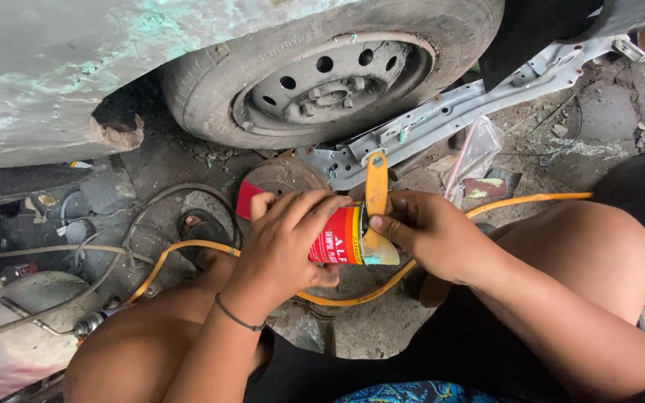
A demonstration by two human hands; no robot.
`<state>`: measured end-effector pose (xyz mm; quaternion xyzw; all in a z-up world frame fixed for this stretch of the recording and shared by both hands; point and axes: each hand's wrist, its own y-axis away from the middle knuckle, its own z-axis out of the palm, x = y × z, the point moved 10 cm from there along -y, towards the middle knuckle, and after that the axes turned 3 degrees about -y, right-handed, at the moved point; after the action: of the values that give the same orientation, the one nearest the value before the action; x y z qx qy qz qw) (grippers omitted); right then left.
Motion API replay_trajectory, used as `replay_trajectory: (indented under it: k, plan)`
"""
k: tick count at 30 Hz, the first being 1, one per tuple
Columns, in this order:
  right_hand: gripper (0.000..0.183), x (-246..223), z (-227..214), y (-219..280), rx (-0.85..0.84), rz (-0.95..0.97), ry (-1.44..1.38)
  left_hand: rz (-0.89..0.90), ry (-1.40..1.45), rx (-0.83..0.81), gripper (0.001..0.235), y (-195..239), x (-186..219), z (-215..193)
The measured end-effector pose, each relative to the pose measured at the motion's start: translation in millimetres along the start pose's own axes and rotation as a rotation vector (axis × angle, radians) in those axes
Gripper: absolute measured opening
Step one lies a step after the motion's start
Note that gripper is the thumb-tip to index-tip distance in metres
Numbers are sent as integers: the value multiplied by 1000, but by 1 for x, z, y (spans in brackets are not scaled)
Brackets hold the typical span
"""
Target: The person applies a light green body filler to the lower side panel of a car using a small yellow scraper and a red mixing board. They then open a can of filler, scoop some onto the scraper, and continue applying it to the vehicle's surface.
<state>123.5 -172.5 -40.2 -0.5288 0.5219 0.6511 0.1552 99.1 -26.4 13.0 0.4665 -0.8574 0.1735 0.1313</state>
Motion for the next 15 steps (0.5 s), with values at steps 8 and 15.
replay_trajectory:
  k: [8, 15]
  plan:
    - [30, 5, 8, -2, 107, 247, -517, -24, -205, 107, 100, 6, 5, -12]
    - [17, 25, 11, -7, 46, 111, -648, -33, -307, 301, 80, 13, 16, -23]
